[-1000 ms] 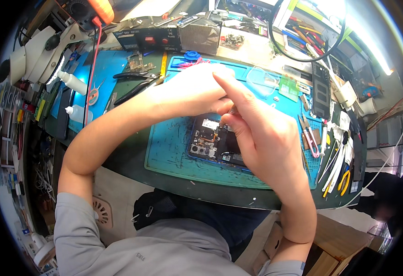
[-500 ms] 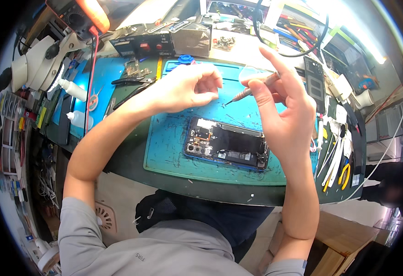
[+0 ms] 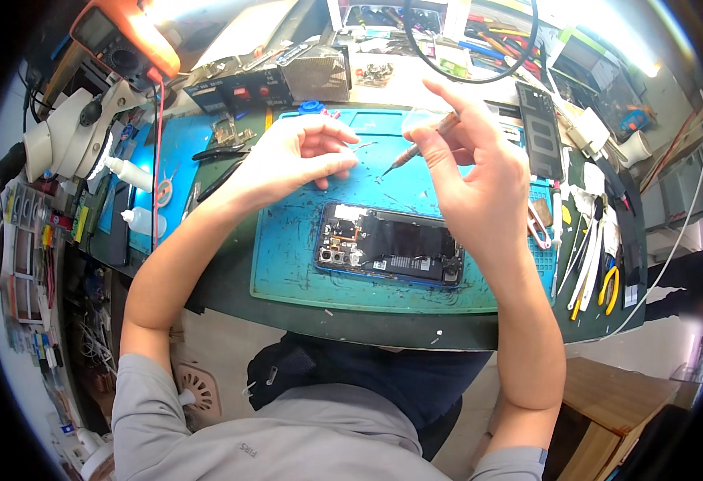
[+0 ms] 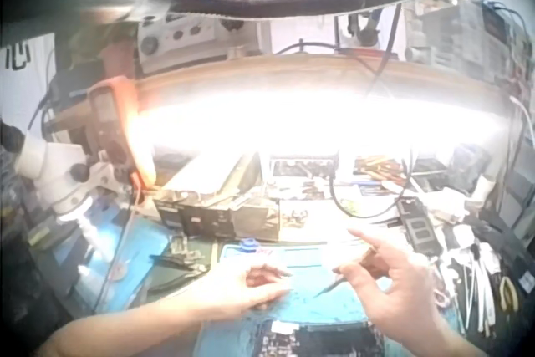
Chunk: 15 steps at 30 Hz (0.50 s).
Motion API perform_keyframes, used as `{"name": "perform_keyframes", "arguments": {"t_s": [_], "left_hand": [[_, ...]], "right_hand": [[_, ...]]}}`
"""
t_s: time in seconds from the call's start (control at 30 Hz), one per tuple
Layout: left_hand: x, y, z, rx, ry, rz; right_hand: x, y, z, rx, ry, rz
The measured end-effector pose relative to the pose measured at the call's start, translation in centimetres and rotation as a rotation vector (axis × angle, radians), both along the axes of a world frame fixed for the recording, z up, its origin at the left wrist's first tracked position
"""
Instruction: The person uses a precision screwdriver to manipulate small components on a disassembled smartphone motherboard. They then use a yellow-handled screwdriver to tighten screws on the back of a blue smartphone casing.
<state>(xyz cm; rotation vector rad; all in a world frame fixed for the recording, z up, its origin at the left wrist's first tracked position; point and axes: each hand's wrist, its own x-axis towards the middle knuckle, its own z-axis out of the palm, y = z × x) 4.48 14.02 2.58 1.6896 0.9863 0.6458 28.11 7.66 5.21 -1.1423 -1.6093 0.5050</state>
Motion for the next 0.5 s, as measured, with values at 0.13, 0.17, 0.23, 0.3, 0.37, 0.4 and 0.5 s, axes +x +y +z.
{"name": "perform_keyframes", "arguments": {"t_s": [0.13, 0.17, 0.23, 0.3, 0.37, 0.4, 0.5], "left_hand": [[-0.8, -0.4, 0.2, -0.289, -0.186, -0.036], [-0.8, -0.6, 0.1, -0.333, -0.211, -0.038], [-0.8, -1.1, 0.4, -0.382, -0.227, -0.046], [-0.6, -1.5, 0.5, -0.414, -0.277, -0.066], [-0.3, -1.7, 0.8, -0.33, -0.253, -0.07], [-0.1, -1.8, 0.8, -0.288, -0.241, -0.071], [0.1, -2.4, 0.8, -0.13, -0.209, -0.082]], "right_hand": [[-0.4, -0.1, -0.2, -0.019, 0.105, 0.041], [-0.4, -0.2, -0.2, -0.027, 0.132, 0.06], [-0.4, -0.2, -0.2, -0.02, 0.129, 0.064], [-0.3, -0.2, -0.2, -0.008, 0.127, 0.066], [-0.3, -0.3, -0.3, 0.01, 0.129, 0.064], [-0.3, -0.3, -0.3, 0.008, 0.13, 0.068], [-0.5, -0.4, -0.1, 0.004, 0.13, 0.082]]}}
